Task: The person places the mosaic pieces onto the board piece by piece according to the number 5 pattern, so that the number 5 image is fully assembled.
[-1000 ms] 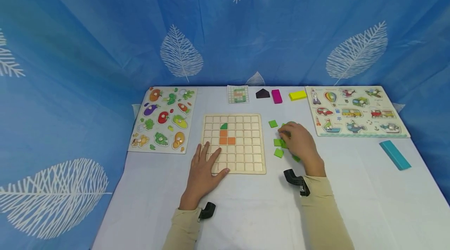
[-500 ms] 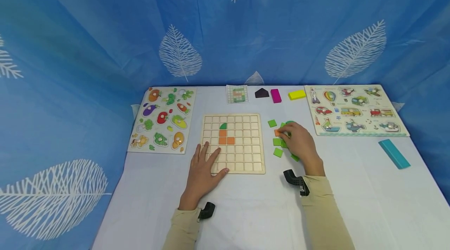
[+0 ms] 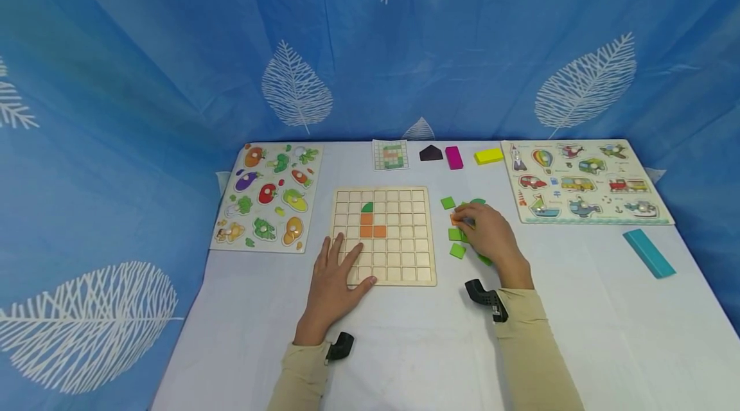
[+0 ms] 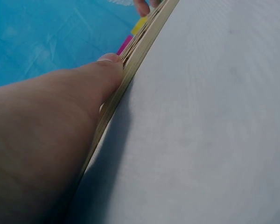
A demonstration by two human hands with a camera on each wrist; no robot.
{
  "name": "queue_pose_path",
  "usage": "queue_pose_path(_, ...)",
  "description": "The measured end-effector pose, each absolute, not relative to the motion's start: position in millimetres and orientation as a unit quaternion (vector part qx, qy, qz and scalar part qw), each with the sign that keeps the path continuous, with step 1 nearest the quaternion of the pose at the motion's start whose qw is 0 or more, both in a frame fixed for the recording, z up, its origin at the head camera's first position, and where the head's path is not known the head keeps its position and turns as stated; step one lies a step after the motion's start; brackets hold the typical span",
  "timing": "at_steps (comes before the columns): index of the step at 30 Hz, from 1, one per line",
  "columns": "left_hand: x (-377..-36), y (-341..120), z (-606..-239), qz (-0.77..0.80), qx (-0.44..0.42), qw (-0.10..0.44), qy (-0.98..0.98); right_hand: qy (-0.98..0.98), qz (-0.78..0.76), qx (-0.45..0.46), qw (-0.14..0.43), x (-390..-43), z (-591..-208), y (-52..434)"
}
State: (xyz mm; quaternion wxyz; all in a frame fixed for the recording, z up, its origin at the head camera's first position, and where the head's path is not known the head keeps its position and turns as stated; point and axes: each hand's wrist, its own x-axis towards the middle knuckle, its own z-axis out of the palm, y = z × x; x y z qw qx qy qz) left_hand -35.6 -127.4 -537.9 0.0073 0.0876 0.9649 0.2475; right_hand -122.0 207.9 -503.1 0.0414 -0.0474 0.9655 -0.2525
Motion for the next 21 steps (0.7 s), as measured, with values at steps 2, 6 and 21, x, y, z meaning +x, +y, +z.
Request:
queue_pose_path(2, -35.7, -127.5, -538.0, 0.247, 0.088, 0.006, 0.965, 0.965, -0.252, -0.050, 0.045, -122.3, -503.3, 207.6)
queue_pose_path(6, -35.6, -127.8, -537.8, 0.246, 0.089, 0.002, 0.965, 0.965, -0.250, -0.050, 0.055, -122.0, -503.4, 207.8)
queue_pose_path(21, -34.8, -128.6, -536.0, 0.254, 0.090, 0.011, 0.963, 0.964, -0.250, -0.081, 0.042, -122.0, -502.0, 193.0)
